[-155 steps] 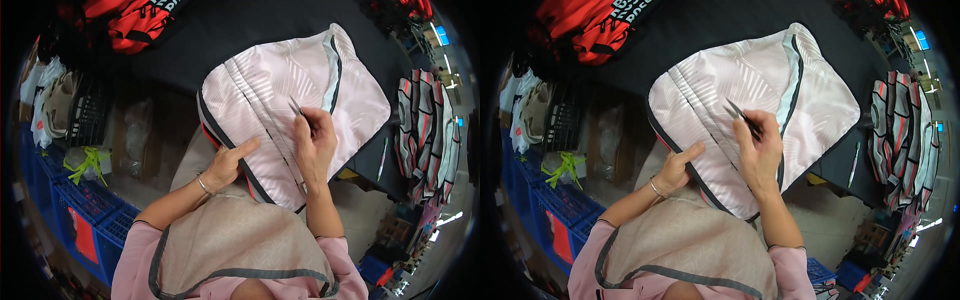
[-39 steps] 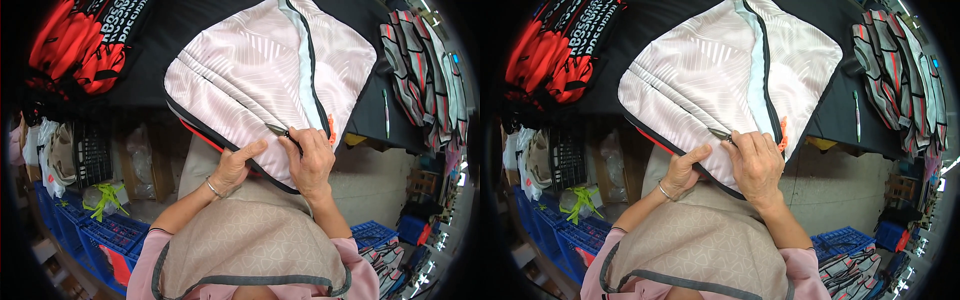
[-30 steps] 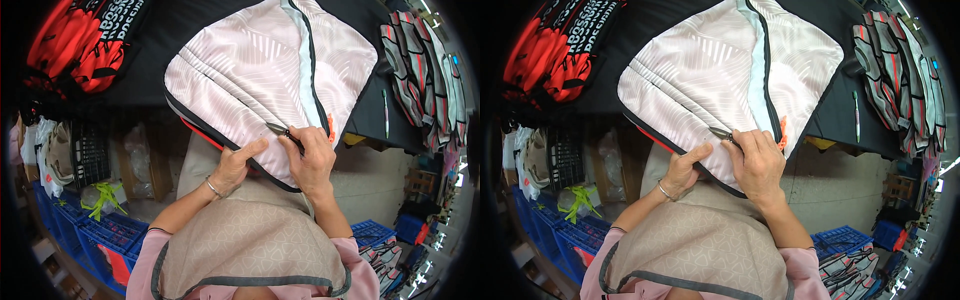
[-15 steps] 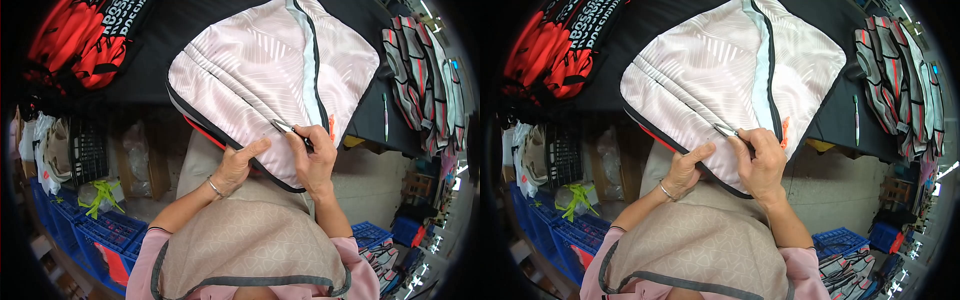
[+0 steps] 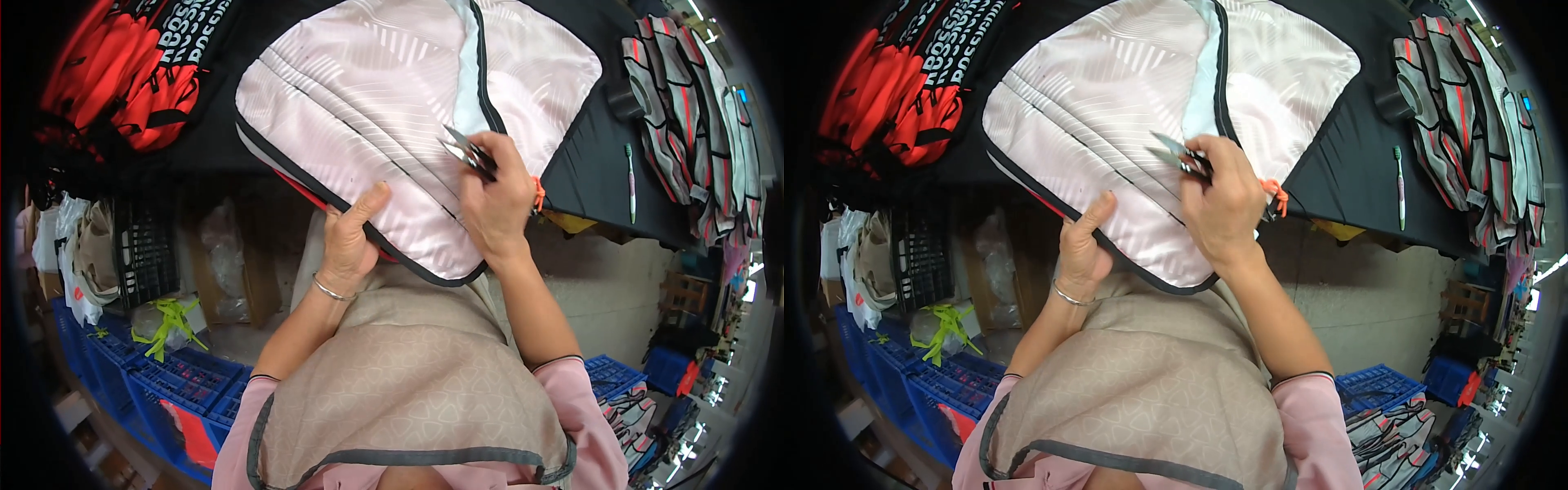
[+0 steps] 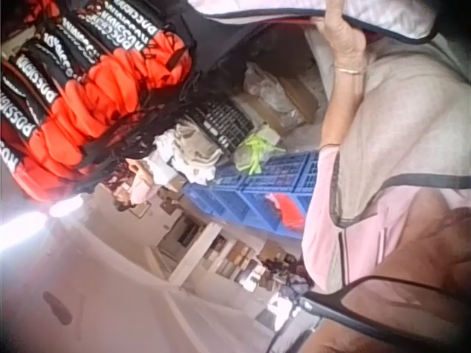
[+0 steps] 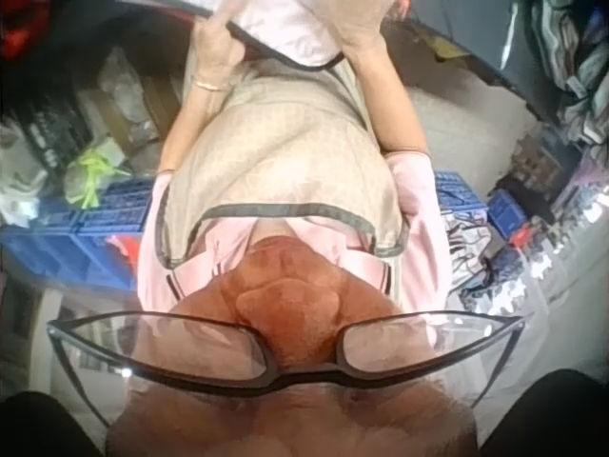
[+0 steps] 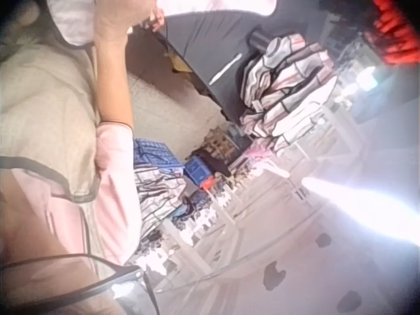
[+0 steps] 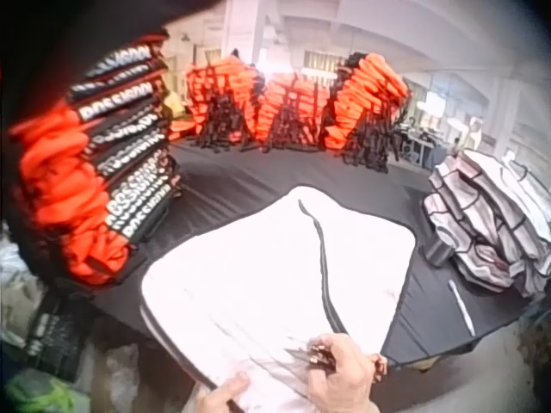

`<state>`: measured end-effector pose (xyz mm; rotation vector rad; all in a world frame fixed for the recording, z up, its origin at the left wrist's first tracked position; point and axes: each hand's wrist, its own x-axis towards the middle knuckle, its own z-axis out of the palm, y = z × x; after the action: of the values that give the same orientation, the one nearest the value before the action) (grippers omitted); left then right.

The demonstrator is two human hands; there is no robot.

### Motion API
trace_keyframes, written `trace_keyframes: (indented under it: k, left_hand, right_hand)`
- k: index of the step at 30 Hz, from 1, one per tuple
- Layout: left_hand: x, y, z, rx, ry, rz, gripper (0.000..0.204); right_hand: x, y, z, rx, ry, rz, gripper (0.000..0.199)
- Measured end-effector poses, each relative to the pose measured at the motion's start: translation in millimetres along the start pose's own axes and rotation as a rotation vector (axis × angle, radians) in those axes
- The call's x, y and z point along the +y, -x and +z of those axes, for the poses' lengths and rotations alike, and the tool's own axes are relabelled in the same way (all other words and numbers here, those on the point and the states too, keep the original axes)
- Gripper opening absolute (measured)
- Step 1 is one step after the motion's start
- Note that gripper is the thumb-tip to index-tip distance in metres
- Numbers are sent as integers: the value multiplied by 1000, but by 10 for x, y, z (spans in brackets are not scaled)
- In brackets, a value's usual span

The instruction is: Finishing backpacks by trimming loose threads and cleaning seams with a brush.

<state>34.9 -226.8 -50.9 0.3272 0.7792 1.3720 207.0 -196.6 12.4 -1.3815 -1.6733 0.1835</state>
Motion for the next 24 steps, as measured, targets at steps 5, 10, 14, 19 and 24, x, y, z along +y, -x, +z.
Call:
trace_keyframes:
  k: [5,10,14,19,24]
  left_hand:
    - [-95,93,36,37,20,11,42]
    - [-384,367,96,-18,-65,-340,46]
    - [-332,318,125,-43,3,-439,43]
    - [-220,356,252,-111,62,-414,43]
    - [-240,367,260,-146,66,-381,42]
  right_hand:
    - [44,387,-146,-27,-98,147,28]
    - [304,519,28,28,-137,336,24]
    - [223,500,-150,-67,-177,374,39]
    - [-24,606,-578,-91,79,22,26]
    - [-107,619,-631,-124,224,-78,28]
